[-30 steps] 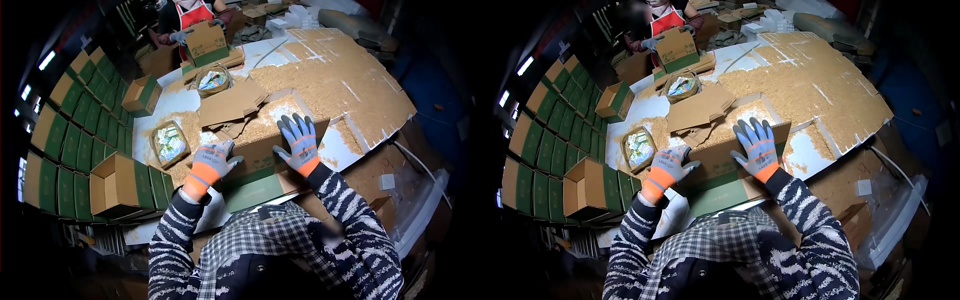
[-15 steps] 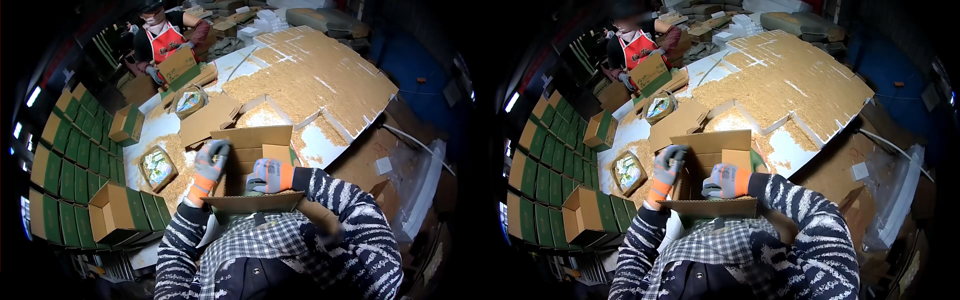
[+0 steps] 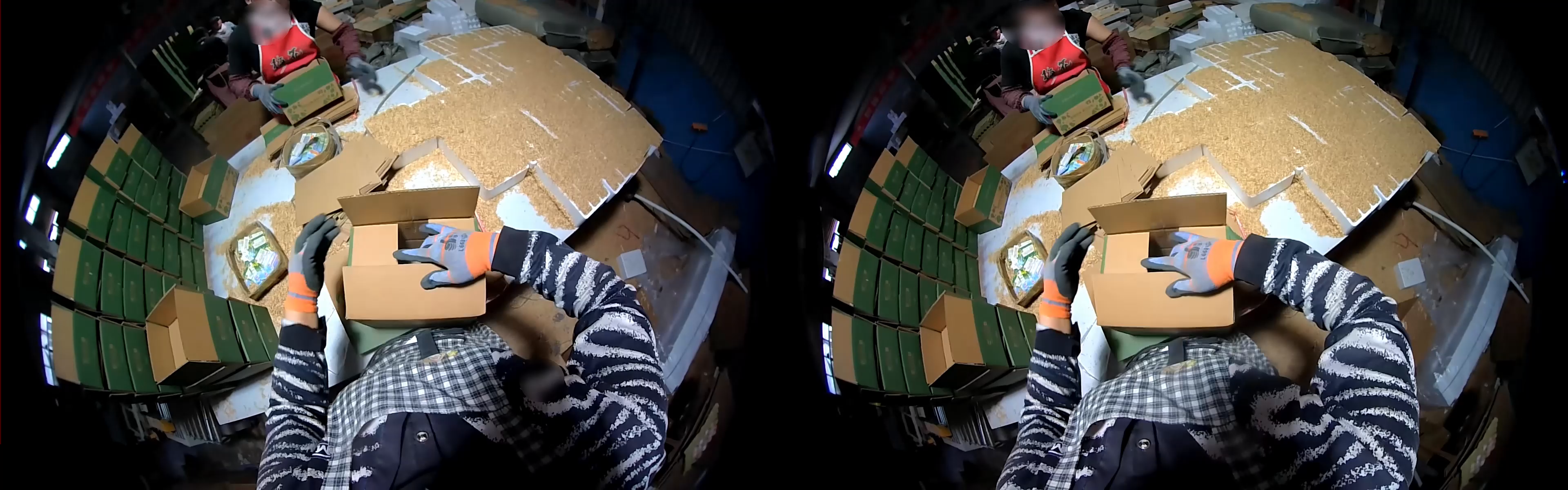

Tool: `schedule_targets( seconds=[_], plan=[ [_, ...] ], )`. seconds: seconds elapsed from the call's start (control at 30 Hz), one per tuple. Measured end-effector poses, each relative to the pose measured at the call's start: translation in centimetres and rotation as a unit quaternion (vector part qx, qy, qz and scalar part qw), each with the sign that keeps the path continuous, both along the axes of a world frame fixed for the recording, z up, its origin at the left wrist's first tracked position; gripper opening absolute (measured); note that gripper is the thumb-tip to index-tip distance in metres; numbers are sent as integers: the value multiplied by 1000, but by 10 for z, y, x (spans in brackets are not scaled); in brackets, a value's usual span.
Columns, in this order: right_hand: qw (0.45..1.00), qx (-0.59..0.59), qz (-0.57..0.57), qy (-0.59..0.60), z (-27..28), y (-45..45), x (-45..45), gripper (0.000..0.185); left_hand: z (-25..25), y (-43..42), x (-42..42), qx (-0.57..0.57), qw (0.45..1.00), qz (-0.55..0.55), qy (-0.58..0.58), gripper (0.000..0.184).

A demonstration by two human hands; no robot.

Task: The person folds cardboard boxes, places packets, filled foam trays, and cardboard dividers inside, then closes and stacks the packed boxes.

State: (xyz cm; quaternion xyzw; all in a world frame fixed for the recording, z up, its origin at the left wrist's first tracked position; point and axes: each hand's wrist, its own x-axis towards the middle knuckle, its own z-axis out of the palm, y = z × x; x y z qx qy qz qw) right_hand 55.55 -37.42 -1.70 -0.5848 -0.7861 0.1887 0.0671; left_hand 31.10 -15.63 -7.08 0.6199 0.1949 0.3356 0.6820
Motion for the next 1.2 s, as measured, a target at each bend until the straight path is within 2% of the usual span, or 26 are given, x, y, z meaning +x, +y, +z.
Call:
schedule_targets(
  seconds=[0.07,0.1,0.17,0.2,0.23,0.27,0.3,0.37,0.43,0.5,0.53,0.57,0.6,0.63,0.67,0.7,0.77,0.8,0.83,0.9,0.93,1.0,1.07,1.13,1.17,1.2],
  plan=[
    [991,18,-78,106,18,-7,10,68,-21,1,-37,-5,986,162,39,45],
    [968,52,-128,211,14,-11,18,66,-30,-3,-50,-73,966,237,71,51],
    [877,260,-187,358,-9,-12,20,58,-23,-19,-57,-89,974,192,79,60],
    [783,259,-262,502,-33,-8,7,53,9,-33,-48,-85,990,86,70,63],
    [742,250,-315,537,-48,-4,-8,56,28,-39,-43,-15,999,-26,12,62],
    [693,244,-364,572,-63,0,-23,58,55,-43,-31,69,993,-12,91,61],
    [688,278,-376,554,-93,10,-31,61,87,-46,-14,155,973,3,168,62],
    [665,13,-379,644,-151,9,-39,65,114,-54,16,97,951,-35,291,63],
    [689,-161,-371,601,-182,0,-27,60,42,-29,23,423,836,-108,332,64],
    [710,-330,-369,501,-178,-5,28,54,21,-54,28,398,795,-201,411,66],
    [797,-141,-417,413,-197,-16,61,41,35,-68,32,357,794,-236,432,61],
    [829,-56,-542,125,-202,-16,94,27,56,-77,35,317,789,-269,452,57],
    [799,97,-573,155,-224,-27,134,37,63,-77,36,289,796,-296,442,51],
    [654,188,-644,351,-201,-27,156,59,65,-75,36,257,803,-321,431,46],
    [653,155,-714,201,-231,-20,192,73,60,-71,35,212,825,-336,401,38],
    [634,121,-762,47,-263,-8,221,87,51,-67,35,210,828,-329,402,38],
    [602,-86,-784,126,-218,22,226,103,44,-60,40,247,835,-308,384,34],
    [614,-39,-787,56,-232,45,229,112,46,-62,44,248,837,-297,387,34],
    [530,-63,-830,164,-226,60,231,114,46,-68,51,342,869,-143,329,32],
    [483,-39,-839,247,-197,78,214,116,41,-73,48,453,839,104,284,32],
    [490,-39,-835,247,-223,89,223,116,34,-71,47,410,848,180,285,35],
    [449,309,-755,365,-285,100,239,108,16,-70,39,278,887,263,259,43],
    [450,324,-731,398,-244,84,234,105,-17,-63,20,170,914,268,252,52],
    [417,330,-711,460,-205,67,235,88,-21,-63,14,96,934,252,234,55],
    [353,353,-631,594,-183,52,230,83,-17,-65,15,64,945,241,212,57],
    [360,333,-599,633,-185,34,237,86,-16,-67,17,31,955,230,187,59]
  ],
)
